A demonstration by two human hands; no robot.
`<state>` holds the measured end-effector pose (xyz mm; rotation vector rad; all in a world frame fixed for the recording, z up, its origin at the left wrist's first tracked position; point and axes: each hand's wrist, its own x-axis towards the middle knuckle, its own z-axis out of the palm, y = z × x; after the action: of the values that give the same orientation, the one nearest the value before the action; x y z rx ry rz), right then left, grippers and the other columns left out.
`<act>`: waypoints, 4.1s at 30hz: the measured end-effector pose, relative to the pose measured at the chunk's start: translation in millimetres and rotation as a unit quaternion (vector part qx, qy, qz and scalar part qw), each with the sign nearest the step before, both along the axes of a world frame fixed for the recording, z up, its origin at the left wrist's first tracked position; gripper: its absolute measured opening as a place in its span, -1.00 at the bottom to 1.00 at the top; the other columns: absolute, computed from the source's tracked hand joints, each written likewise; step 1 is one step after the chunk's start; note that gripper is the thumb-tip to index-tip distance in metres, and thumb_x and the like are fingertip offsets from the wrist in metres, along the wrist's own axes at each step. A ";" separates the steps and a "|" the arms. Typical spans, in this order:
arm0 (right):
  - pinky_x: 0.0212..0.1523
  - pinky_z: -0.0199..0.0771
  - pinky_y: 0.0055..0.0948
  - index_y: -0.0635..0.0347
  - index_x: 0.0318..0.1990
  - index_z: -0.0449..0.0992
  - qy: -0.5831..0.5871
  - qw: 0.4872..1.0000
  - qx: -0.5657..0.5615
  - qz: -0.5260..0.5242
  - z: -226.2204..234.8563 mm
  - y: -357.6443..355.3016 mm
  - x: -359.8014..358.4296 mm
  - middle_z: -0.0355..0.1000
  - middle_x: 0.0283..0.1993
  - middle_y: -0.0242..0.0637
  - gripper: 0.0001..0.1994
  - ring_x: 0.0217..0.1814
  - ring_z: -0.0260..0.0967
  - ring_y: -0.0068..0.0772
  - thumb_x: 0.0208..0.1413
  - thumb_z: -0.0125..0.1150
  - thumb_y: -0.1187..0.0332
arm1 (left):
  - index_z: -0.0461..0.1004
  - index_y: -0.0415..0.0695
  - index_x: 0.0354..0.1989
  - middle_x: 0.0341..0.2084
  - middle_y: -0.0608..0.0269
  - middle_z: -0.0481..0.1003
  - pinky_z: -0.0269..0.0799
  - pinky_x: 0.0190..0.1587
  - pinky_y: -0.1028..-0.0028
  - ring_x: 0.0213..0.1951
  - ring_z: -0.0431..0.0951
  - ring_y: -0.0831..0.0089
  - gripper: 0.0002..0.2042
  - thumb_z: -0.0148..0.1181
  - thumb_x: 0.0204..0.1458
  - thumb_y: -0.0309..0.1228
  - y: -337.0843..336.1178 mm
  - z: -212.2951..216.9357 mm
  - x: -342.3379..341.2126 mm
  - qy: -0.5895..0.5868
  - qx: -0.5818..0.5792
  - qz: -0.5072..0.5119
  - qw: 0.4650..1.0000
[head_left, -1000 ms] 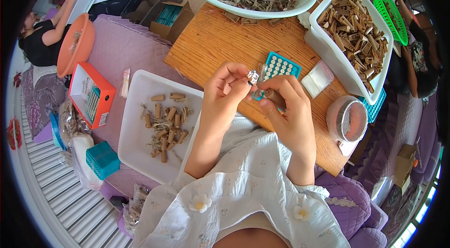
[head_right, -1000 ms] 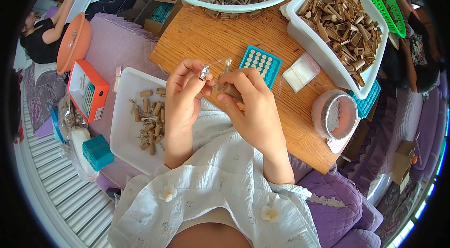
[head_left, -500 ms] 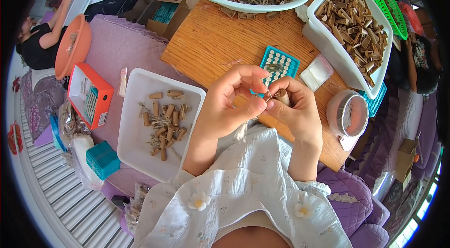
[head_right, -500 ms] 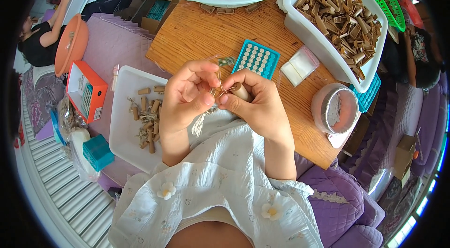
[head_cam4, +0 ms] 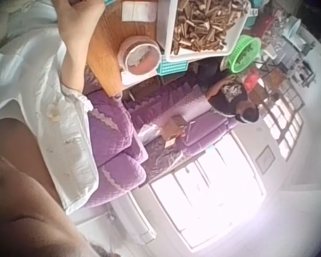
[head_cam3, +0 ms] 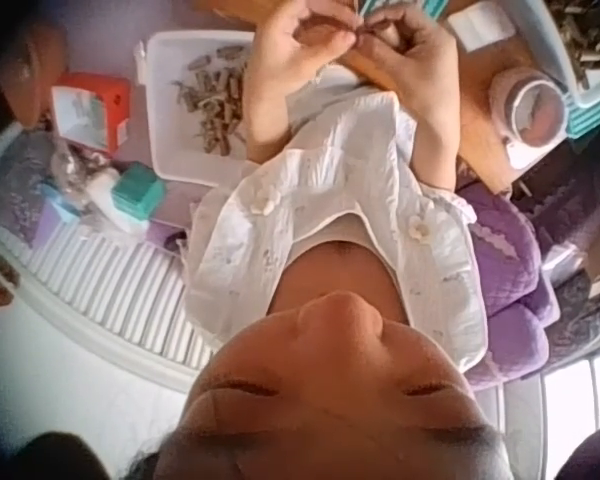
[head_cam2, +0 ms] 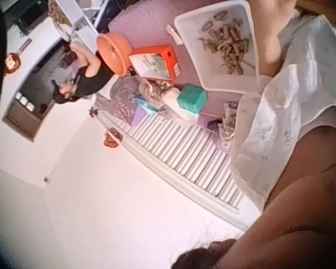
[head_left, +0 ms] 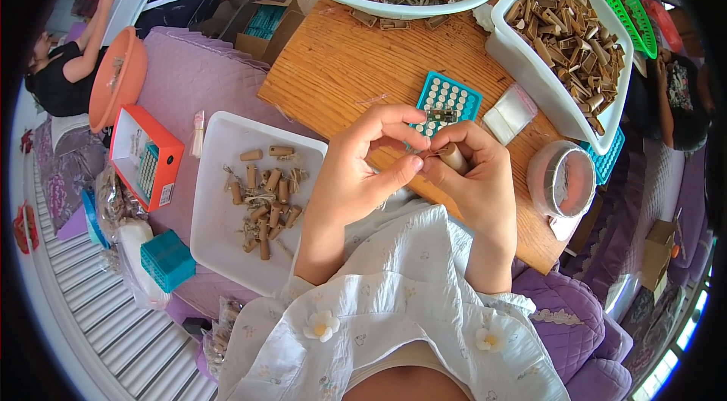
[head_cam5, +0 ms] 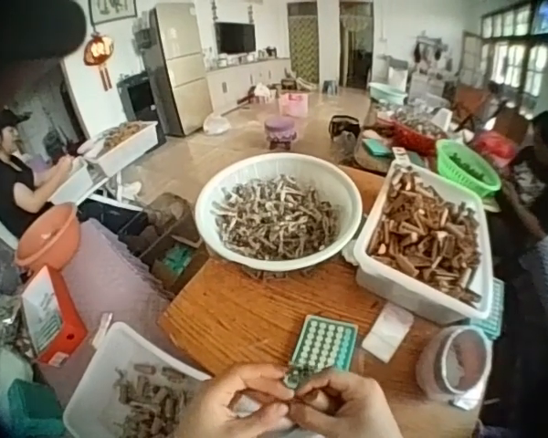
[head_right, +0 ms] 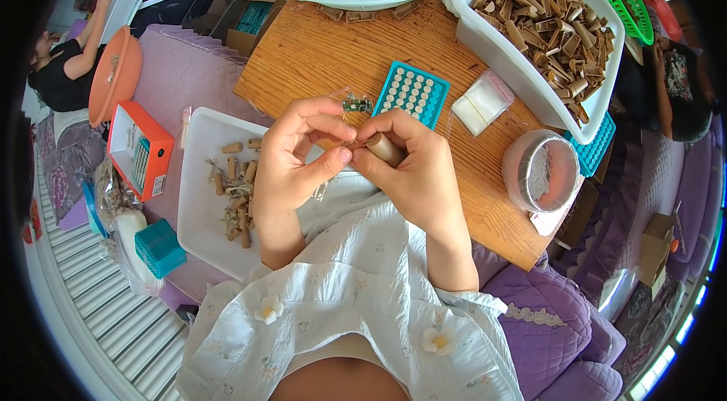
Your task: The person assembles a cork-shaped bottle light by fitting the wire string light and battery unit into the cork casing by hand, then raises and stretches both arms upward.
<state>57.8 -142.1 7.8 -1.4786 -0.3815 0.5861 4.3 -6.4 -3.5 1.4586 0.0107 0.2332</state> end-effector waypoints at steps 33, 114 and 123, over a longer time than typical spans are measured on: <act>-0.38 0.11 -0.71 0.20 -0.24 0.08 0.058 0.992 0.108 0.027 -1.4 -18.2 10.7 0.07 -0.36 -0.43 -0.67 -0.44 0.01 -0.70 -0.22 -0.07 0.63 | 0.19 -0.15 -0.42 -0.51 0.16 0.36 0.13 -0.63 0.75 -0.69 0.17 0.71 -0.87 -0.03 -0.15 -0.56 -2.0 -4.3 2.8 0.016 -0.307 -0.023 0.951; -0.44 0.25 -0.73 0.33 -0.39 0.33 0.208 0.966 0.143 0.062 -32.4 24.0 9.0 0.32 -0.47 -0.39 -0.86 -0.43 0.25 -0.69 -0.16 0.08 0.51 | 0.30 -0.25 -0.41 -0.61 0.34 0.34 0.16 -0.63 0.75 -0.63 0.26 0.73 -0.84 0.09 -0.21 -0.54 -3.4 -10.5 8.3 0.061 0.021 0.216 0.974; -0.65 0.15 -0.74 0.28 -0.56 0.26 0.043 0.992 0.051 -0.106 -28.7 29.0 6.1 0.27 -0.64 -0.42 -0.95 -0.63 0.14 -0.76 -0.13 -0.08 0.54 | 0.18 -0.17 -0.48 -0.64 0.44 0.18 0.15 -0.56 0.76 -0.56 0.21 0.72 -0.80 0.11 -0.18 -0.44 -18.8 -26.5 16.4 0.073 -0.043 0.148 0.985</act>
<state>63.9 -113.1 -20.9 -1.3711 -0.1818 0.4515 20.7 -25.1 -29.9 1.3815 0.3547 0.3637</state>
